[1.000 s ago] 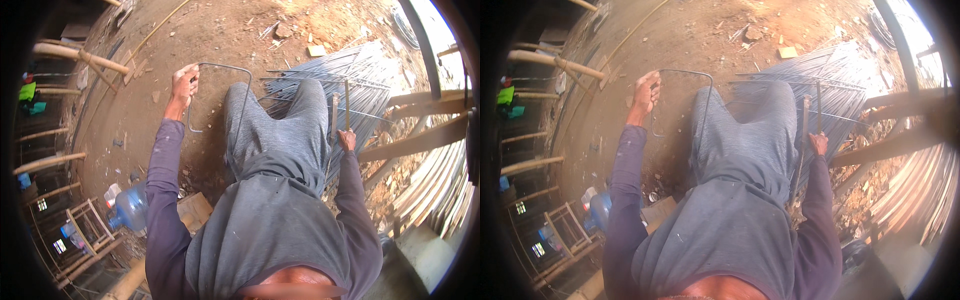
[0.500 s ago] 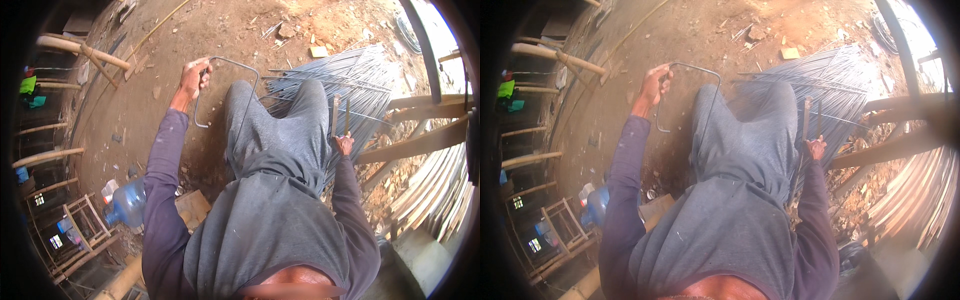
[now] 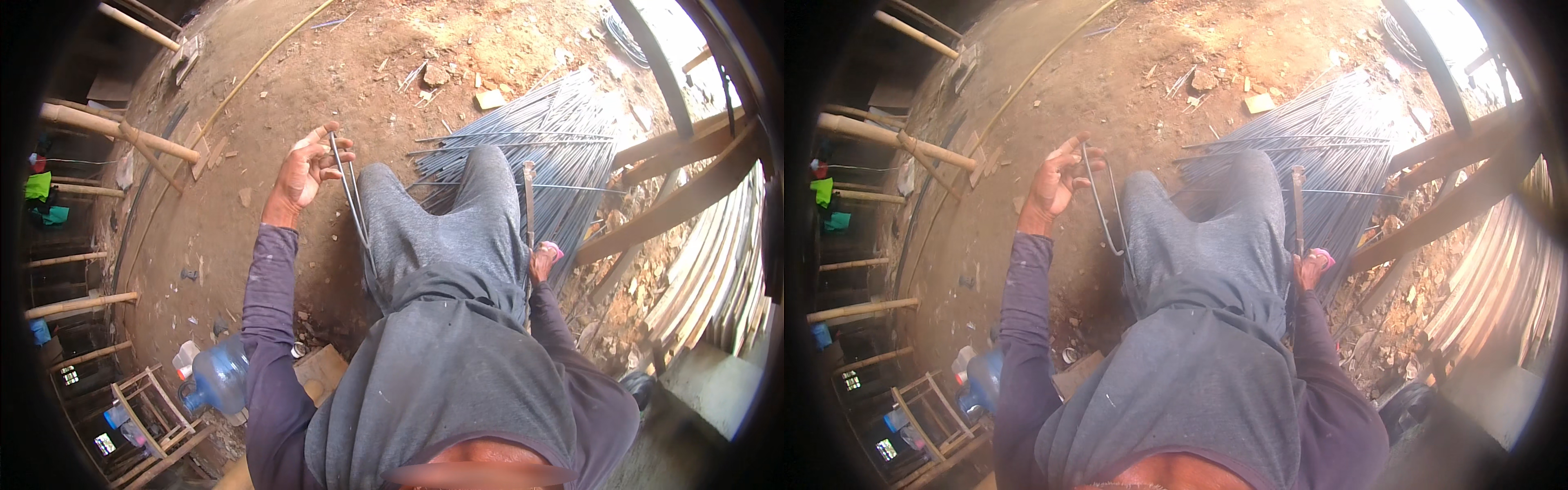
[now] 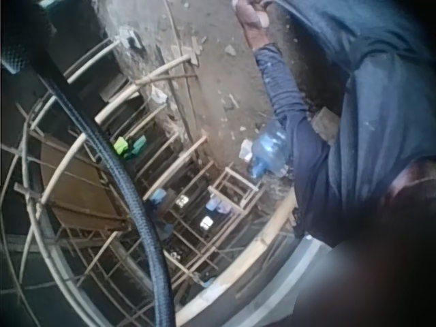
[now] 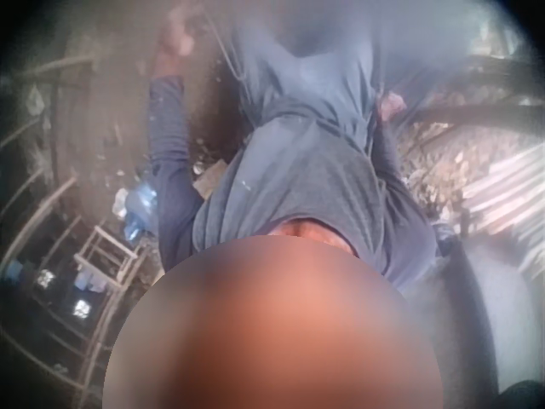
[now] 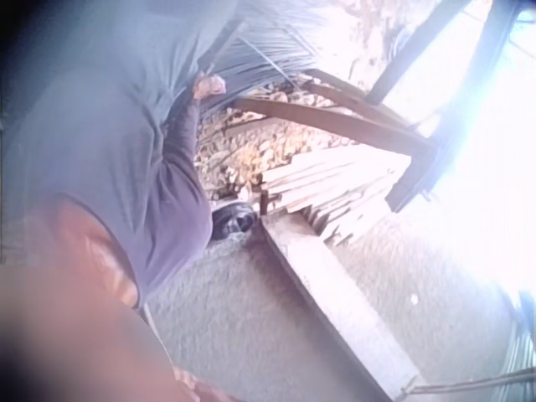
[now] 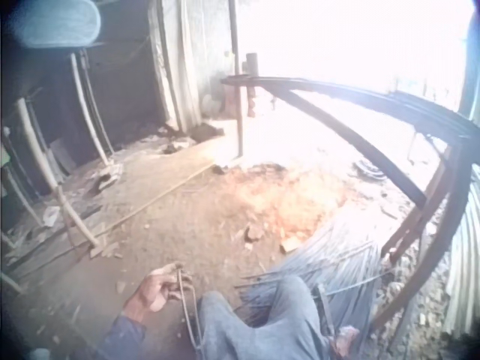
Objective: The person bends metal rods into rectangular shapes using a manual bending jig and a long metal bar. They measure the bent pieces with a tape measure and place them on a pile of similar rods.
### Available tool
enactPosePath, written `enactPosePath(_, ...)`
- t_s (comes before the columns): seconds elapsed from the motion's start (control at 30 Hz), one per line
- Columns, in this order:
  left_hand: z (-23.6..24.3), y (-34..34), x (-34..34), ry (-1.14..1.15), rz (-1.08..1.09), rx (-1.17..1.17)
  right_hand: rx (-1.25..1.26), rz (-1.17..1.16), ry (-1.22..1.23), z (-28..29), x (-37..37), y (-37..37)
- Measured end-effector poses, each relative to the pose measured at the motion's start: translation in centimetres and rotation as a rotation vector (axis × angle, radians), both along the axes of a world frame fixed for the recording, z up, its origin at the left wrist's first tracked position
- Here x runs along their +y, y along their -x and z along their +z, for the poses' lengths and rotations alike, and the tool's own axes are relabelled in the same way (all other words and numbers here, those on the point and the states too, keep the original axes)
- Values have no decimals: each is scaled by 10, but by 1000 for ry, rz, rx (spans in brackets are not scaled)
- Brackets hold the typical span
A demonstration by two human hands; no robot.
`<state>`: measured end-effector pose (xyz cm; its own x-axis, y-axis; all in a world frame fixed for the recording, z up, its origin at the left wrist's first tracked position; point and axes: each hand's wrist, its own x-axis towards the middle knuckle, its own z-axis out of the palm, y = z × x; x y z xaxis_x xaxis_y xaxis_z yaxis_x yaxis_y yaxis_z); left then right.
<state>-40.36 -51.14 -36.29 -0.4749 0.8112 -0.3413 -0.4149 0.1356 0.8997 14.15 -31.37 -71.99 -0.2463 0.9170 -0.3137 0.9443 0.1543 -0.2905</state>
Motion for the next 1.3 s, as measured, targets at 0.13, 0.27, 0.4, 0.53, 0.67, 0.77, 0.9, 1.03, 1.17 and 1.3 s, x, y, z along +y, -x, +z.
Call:
enactPosePath(0.13,-5,8,-4,123,-154,344,224,-130,-121,-34,-28,-18)
enactPosePath(0.27,-19,33,6,279,-274,1086,341,-355,-64,-25,-43,-14)
enactPosePath(0.4,-27,46,16,14,-195,1552,238,-373,-124,-1,-57,-8)
enactPosePath(0.53,-3,46,22,281,-166,982,235,-408,-42,8,-75,-15)
enactPosePath(0.67,64,50,29,366,-179,1112,222,-485,0,-2,-93,-28)
enactPosePath(0.77,103,35,32,201,-69,798,241,-500,-8,-8,-94,-38)
enactPosePath(0.9,133,39,61,141,155,534,147,-309,-3,1,-89,-41)
enactPosePath(1.03,129,64,99,-41,266,400,161,-227,19,32,-90,-37)
enactPosePath(1.17,94,69,125,-197,329,259,282,-304,-81,80,-92,-34)
enactPosePath(1.3,52,58,149,-173,277,16,200,-281,16,136,-69,-23)
